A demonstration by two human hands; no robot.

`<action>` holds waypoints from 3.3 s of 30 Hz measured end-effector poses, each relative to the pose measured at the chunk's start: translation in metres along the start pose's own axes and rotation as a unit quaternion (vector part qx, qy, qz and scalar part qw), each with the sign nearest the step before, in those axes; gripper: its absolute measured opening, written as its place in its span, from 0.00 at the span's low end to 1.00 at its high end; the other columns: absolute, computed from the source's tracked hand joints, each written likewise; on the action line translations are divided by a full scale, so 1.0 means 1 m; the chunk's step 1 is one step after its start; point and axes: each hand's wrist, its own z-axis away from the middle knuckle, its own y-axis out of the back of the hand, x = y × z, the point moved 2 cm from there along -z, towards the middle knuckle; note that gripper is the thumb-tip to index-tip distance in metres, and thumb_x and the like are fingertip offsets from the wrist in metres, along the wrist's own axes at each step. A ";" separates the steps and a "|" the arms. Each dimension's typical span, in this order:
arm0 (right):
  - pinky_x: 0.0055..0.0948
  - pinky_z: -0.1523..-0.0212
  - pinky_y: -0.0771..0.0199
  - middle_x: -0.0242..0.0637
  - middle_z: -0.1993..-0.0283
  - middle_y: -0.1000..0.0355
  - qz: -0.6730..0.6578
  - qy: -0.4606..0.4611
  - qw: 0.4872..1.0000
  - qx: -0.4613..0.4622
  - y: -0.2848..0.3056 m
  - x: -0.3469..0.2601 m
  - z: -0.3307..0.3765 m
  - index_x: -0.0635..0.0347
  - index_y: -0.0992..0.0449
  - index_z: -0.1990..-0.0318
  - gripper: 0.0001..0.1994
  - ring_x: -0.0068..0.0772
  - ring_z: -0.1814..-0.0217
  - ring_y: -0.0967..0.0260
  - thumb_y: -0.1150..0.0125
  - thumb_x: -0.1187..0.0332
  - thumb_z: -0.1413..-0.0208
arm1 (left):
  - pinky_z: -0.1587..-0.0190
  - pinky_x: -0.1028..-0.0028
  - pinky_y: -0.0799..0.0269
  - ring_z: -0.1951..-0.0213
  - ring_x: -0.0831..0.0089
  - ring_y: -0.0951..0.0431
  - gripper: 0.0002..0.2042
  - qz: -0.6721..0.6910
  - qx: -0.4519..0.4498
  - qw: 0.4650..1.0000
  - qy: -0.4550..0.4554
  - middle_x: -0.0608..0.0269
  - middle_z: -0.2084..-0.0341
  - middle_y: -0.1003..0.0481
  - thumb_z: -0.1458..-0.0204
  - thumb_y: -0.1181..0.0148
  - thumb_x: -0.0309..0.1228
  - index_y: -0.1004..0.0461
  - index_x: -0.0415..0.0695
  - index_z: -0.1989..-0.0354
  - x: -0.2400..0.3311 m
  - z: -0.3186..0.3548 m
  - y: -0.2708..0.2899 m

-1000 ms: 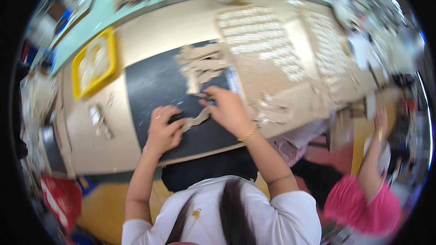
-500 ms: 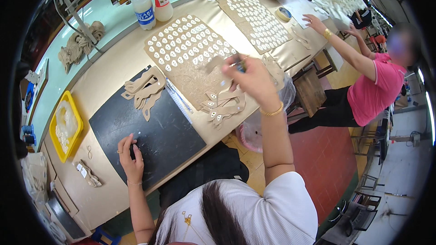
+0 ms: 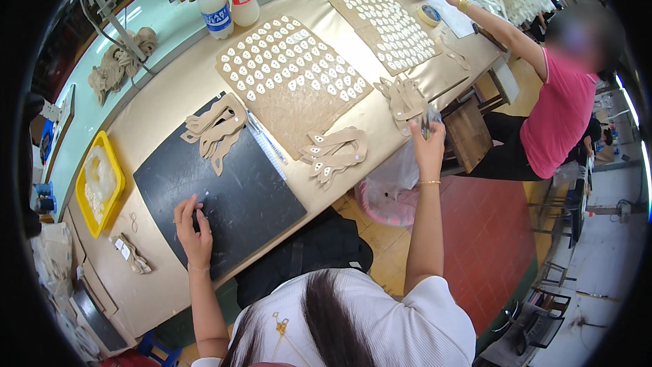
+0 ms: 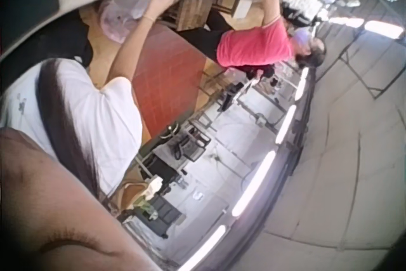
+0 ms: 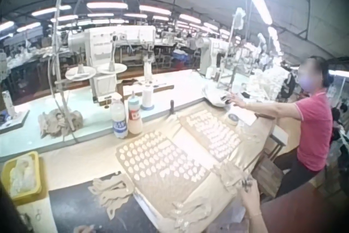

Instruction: The person trims the edges of small beige fabric pieces using a rotary cutter on a black cutting mat. They repeatedly pick up a piece, trim it, and place it on a nearby cardboard sheet. The workspace includes a yellow tray with white items and a bottle of glue.

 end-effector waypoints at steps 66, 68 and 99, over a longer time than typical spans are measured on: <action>0.34 0.64 0.22 0.34 0.72 0.19 0.245 0.374 0.752 -0.484 -0.178 -0.250 -0.070 0.50 0.13 0.73 0.09 0.33 0.68 0.21 0.29 0.58 0.52 | 0.33 0.56 0.38 0.43 0.60 0.27 0.18 -0.024 -0.219 0.948 -0.231 0.57 0.53 0.23 0.50 0.39 0.28 0.25 0.42 0.49 0.086 -0.065 -0.137; 0.32 0.65 0.23 0.34 0.72 0.18 0.213 0.331 0.755 -0.524 -0.179 -0.244 -0.076 0.52 0.13 0.72 0.09 0.30 0.69 0.22 0.27 0.58 0.52 | 0.33 0.56 0.38 0.43 0.60 0.26 0.18 -0.021 -0.222 0.948 -0.228 0.57 0.53 0.23 0.50 0.39 0.28 0.25 0.42 0.49 0.084 -0.065 -0.138; 0.40 0.69 0.21 0.40 0.64 0.26 -0.002 0.385 0.810 -0.443 -0.107 -0.293 0.226 0.62 0.17 0.64 0.10 0.48 0.70 0.22 0.31 0.64 0.45 | 0.48 0.58 0.34 0.51 0.57 0.25 0.18 -0.128 0.020 0.991 0.044 0.56 0.53 0.27 0.54 0.35 0.23 0.23 0.42 0.51 0.045 0.024 0.007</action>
